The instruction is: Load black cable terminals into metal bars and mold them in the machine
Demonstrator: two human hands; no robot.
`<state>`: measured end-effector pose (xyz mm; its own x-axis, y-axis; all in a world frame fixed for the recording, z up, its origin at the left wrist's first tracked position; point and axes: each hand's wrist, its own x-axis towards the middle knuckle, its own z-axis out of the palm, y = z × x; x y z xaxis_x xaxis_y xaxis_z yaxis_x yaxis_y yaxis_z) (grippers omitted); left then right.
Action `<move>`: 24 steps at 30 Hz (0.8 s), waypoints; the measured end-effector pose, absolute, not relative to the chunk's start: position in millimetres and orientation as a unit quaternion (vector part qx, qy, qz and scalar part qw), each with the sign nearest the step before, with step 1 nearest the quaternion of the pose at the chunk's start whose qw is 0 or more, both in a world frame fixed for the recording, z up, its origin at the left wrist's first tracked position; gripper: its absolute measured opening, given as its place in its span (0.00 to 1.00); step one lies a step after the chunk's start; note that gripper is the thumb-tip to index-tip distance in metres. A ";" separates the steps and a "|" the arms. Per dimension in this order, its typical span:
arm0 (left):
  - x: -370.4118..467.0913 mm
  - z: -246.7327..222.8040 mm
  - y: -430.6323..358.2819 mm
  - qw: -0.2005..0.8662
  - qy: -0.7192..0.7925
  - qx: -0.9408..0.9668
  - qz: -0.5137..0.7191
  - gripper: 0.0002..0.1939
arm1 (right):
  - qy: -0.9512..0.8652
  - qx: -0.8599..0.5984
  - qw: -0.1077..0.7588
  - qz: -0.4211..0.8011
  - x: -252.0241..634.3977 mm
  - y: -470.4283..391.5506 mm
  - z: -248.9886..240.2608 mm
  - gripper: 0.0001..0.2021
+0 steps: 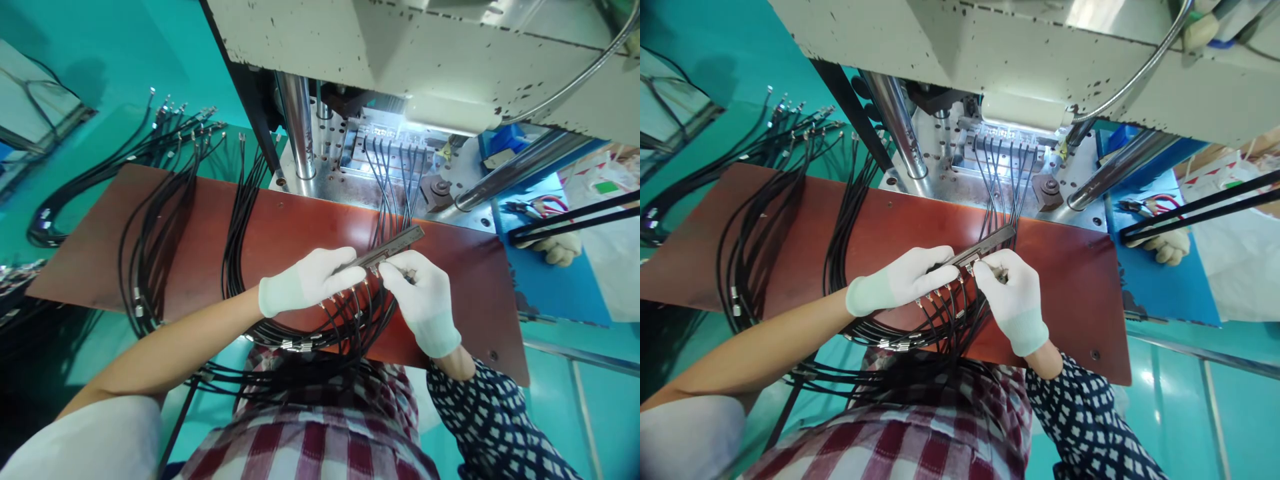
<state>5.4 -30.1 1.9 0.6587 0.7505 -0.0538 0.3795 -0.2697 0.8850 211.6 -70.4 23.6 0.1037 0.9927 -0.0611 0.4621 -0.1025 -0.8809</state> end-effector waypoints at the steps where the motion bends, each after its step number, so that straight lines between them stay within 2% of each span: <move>1: 5.8 3.3 -30.5 0.504 0.367 0.758 0.192 0.21 | -0.562 -0.640 0.360 0.380 213.6 -69.8 23.3 0.10; 4: 6.8 8.4 -32.2 0.600 0.370 0.682 0.196 0.23 | -0.524 -0.599 0.364 0.484 223.8 -69.9 20.7 0.09; 7: 7.4 11.7 -33.4 0.639 0.370 0.644 0.202 0.24 | -0.422 -0.538 0.410 0.604 237.4 -75.3 13.7 0.25; 9: 7.4 12.4 -33.3 0.634 0.373 0.644 0.208 0.24 | -0.382 -0.518 0.433 0.632 247.4 -82.4 8.2 0.35; 11: 6.9 12.4 -33.0 0.630 0.372 0.647 0.217 0.24 | -0.380 -0.523 0.445 0.620 257.5 -91.9 4.1 0.38; 15: 6.1 11.7 -34.0 0.635 0.369 0.641 0.225 0.24 | -0.388 -0.587 0.447 0.553 270.9 -114.0 3.4 0.35; 18: 6.9 10.6 -35.7 0.649 0.375 0.623 0.222 0.24 | -0.351 -0.606 0.409 0.585 264.2 -125.5 8.5 0.22; 20: 7.3 10.3 -35.4 0.661 0.380 0.610 0.217 0.24 | -0.337 -0.581 0.428 0.604 252.2 -127.1 13.2 0.17; 22: 6.4 11.2 -32.8 0.666 0.384 0.605 0.207 0.25 | -0.353 -0.562 0.460 0.591 240.8 -124.3 18.6 0.17; 24: 3.4 14.1 -28.2 0.658 0.388 0.616 0.193 0.25 | -0.393 -0.563 0.456 0.566 237.5 -119.9 24.2 0.18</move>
<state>3.4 -28.2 14.1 0.6244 0.7321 -0.2723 0.2236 0.1665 0.9604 237.5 -119.9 24.2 0.0498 0.9587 -0.2799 -0.0730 -0.2760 -0.9584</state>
